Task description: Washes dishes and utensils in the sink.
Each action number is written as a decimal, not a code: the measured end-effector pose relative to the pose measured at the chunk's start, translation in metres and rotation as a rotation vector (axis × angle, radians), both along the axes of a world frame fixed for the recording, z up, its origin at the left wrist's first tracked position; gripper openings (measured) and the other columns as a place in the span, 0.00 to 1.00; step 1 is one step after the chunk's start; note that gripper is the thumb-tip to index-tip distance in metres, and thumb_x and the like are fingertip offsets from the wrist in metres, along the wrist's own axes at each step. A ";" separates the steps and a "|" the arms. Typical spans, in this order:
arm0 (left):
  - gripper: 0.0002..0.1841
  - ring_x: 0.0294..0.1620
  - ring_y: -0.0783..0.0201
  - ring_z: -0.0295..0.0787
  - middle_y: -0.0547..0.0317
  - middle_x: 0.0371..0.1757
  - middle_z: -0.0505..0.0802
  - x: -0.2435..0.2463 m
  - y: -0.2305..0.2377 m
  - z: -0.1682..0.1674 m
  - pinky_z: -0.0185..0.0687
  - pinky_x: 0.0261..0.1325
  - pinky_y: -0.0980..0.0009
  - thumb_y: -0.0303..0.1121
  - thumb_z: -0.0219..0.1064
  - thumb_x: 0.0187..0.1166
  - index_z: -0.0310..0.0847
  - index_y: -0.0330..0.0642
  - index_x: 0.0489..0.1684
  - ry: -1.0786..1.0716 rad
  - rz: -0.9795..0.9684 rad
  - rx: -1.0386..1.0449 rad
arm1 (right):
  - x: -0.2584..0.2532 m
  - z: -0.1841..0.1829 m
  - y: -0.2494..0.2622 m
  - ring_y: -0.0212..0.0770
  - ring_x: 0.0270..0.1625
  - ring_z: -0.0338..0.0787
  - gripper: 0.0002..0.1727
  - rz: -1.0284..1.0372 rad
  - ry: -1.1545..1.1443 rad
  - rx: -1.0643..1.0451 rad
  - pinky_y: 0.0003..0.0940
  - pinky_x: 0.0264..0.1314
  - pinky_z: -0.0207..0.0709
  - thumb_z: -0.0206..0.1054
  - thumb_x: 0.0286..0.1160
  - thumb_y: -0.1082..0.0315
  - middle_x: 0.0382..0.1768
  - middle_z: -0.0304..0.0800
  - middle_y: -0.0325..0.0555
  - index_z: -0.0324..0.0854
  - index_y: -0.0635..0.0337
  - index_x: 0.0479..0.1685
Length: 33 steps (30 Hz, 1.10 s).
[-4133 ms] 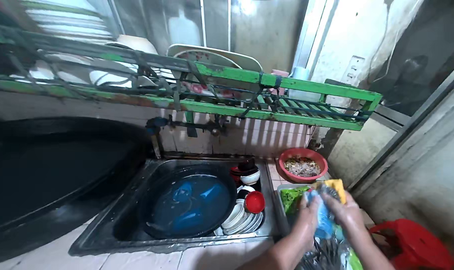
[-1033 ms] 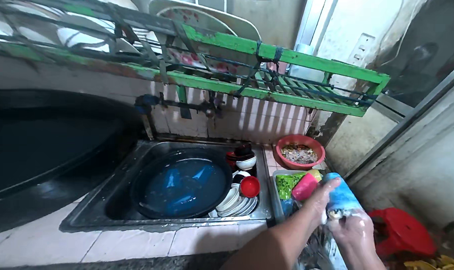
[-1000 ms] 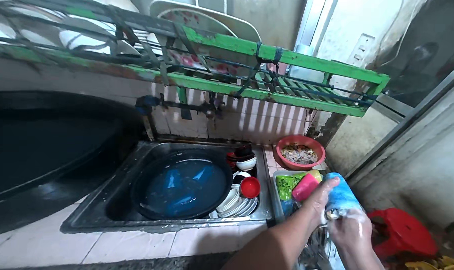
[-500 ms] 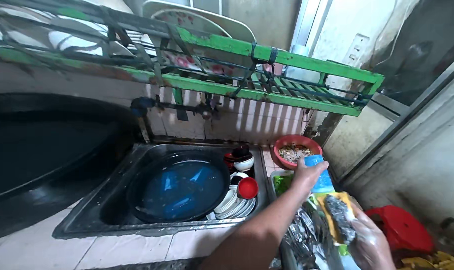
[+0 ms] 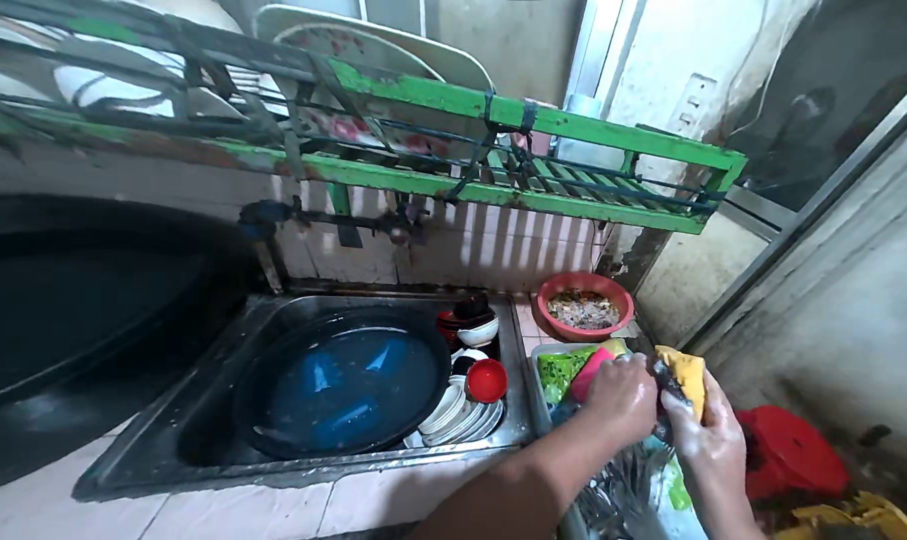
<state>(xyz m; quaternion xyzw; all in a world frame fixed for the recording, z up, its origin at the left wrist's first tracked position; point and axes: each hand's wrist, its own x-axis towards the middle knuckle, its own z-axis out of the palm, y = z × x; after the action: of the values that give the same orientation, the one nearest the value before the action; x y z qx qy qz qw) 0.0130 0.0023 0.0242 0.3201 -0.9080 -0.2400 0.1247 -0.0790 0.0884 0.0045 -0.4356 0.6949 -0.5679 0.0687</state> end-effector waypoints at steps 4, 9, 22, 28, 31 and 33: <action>0.29 0.71 0.49 0.83 0.50 0.68 0.88 0.001 0.012 -0.006 0.73 0.75 0.46 0.42 0.76 0.69 0.78 0.43 0.70 0.073 -0.043 -0.069 | -0.022 0.011 -0.017 0.35 0.40 0.89 0.21 -0.025 -0.347 0.013 0.37 0.42 0.86 0.63 0.81 0.69 0.46 0.89 0.48 0.75 0.61 0.72; 0.26 0.70 0.45 0.82 0.46 0.67 0.87 0.010 -0.001 -0.001 0.76 0.71 0.43 0.32 0.77 0.68 0.80 0.37 0.67 0.078 -0.001 -0.123 | 0.004 0.004 -0.005 0.41 0.56 0.90 0.30 -0.046 -0.069 0.001 0.45 0.60 0.85 0.70 0.74 0.67 0.60 0.88 0.56 0.72 0.64 0.78; 0.30 0.71 0.49 0.84 0.50 0.72 0.87 0.116 -0.086 -0.037 0.80 0.73 0.44 0.42 0.75 0.75 0.77 0.54 0.80 0.136 0.319 -0.189 | -0.057 0.005 0.049 0.40 0.56 0.91 0.29 0.339 0.011 0.491 0.46 0.60 0.86 0.72 0.69 0.64 0.59 0.89 0.54 0.79 0.63 0.73; 0.23 0.76 0.37 0.77 0.41 0.74 0.83 0.183 -0.140 -0.056 0.70 0.76 0.34 0.52 0.68 0.82 0.90 0.43 0.59 -0.089 0.686 -0.085 | -0.081 0.003 0.072 0.66 0.68 0.86 0.30 0.462 0.392 1.259 0.69 0.72 0.74 0.75 0.74 0.58 0.65 0.87 0.66 0.79 0.59 0.76; 0.23 0.78 0.43 0.77 0.43 0.77 0.81 0.100 -0.113 -0.031 0.74 0.77 0.41 0.49 0.66 0.83 0.86 0.41 0.66 0.053 0.465 0.018 | -0.057 -0.018 0.060 0.71 0.69 0.84 0.25 0.395 0.638 1.574 0.74 0.68 0.74 0.68 0.79 0.58 0.66 0.85 0.69 0.80 0.64 0.70; 0.30 0.75 0.43 0.80 0.44 0.75 0.83 0.040 -0.094 -0.035 0.76 0.76 0.41 0.55 0.67 0.80 0.81 0.44 0.74 0.045 0.326 0.016 | -0.037 -0.031 0.055 0.71 0.65 0.87 0.21 0.362 0.690 1.635 0.74 0.63 0.77 0.65 0.78 0.61 0.62 0.88 0.69 0.84 0.67 0.62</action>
<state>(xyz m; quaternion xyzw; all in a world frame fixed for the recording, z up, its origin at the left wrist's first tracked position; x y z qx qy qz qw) 0.0532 -0.0914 -0.0103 0.4587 -0.8390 -0.2310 0.1798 -0.1158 0.1433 -0.0261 -0.4995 0.7845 0.2845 0.2328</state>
